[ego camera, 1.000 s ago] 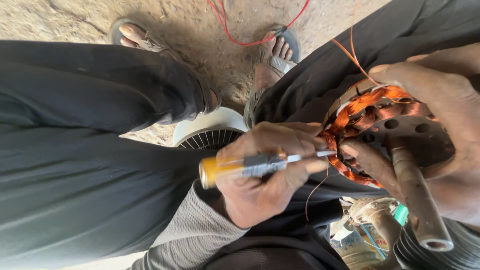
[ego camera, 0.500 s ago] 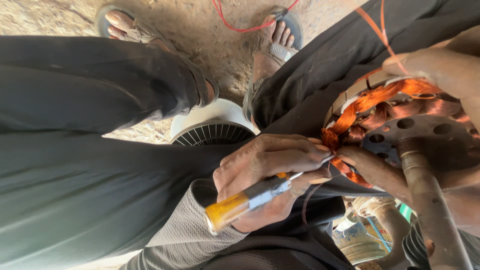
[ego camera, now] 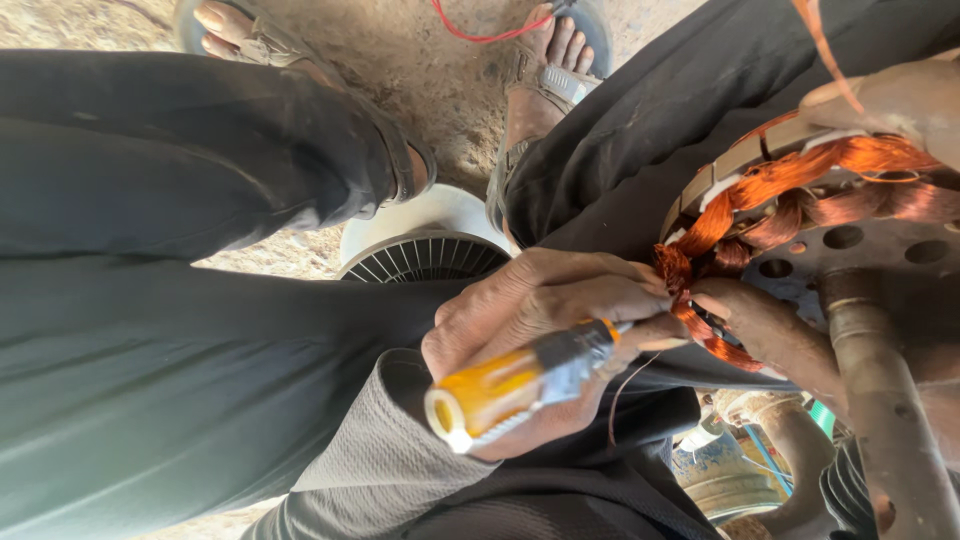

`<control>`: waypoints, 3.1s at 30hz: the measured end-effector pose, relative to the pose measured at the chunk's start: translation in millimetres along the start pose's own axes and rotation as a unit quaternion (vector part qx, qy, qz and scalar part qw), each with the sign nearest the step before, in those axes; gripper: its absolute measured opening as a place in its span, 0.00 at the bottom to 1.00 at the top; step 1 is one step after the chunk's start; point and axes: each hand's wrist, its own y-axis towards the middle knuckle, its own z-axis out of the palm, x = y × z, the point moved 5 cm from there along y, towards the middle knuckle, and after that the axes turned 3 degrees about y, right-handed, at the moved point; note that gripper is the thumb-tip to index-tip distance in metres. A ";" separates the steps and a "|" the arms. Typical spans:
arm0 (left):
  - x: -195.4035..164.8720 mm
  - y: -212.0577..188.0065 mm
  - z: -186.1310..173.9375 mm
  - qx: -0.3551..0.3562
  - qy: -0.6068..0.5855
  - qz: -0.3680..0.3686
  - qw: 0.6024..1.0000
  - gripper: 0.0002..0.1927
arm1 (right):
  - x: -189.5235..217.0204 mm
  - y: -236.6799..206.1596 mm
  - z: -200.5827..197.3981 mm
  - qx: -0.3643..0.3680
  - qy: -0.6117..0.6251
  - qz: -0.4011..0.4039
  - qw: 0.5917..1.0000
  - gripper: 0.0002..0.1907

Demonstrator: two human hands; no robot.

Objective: The person sits on the ground and winds copper wire into the slots of a motor stator. They use a wooden rod to push the wire into place and a screwdriver to adjust the winding.

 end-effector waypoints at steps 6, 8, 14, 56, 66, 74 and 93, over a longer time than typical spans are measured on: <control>-4.3 1.3 5.8 -0.010 0.191 0.054 0.980 0.23 | 28.8 -9.3 -18.7 -0.031 -0.011 -0.059 0.998 0.08; -6.4 6.4 8.9 0.014 0.114 0.012 0.993 0.22 | 45.7 -19.5 -30.4 -0.051 -0.013 -0.087 0.995 0.09; -32.0 11.8 24.6 0.051 0.427 0.310 0.848 0.09 | 98.4 -52.1 -55.0 -0.099 -0.015 -0.154 0.983 0.11; -53.1 4.9 68.6 0.059 0.536 0.240 0.807 0.07 | 270.5 -185.3 -13.2 -0.177 -0.158 -0.387 0.891 0.33; -47.1 27.3 76.0 0.097 0.568 0.262 0.775 0.04 | 326.5 -238.9 0.5 -0.330 -0.262 -0.424 0.802 0.31; -38.2 25.6 66.5 0.091 0.566 0.260 0.777 0.05 | 399.3 -253.5 21.7 -0.350 -0.320 -0.488 0.733 0.30; -44.7 33.6 81.8 0.160 0.616 0.308 0.707 0.13 | 338.4 -246.1 8.4 -0.417 -0.314 -0.451 0.724 0.32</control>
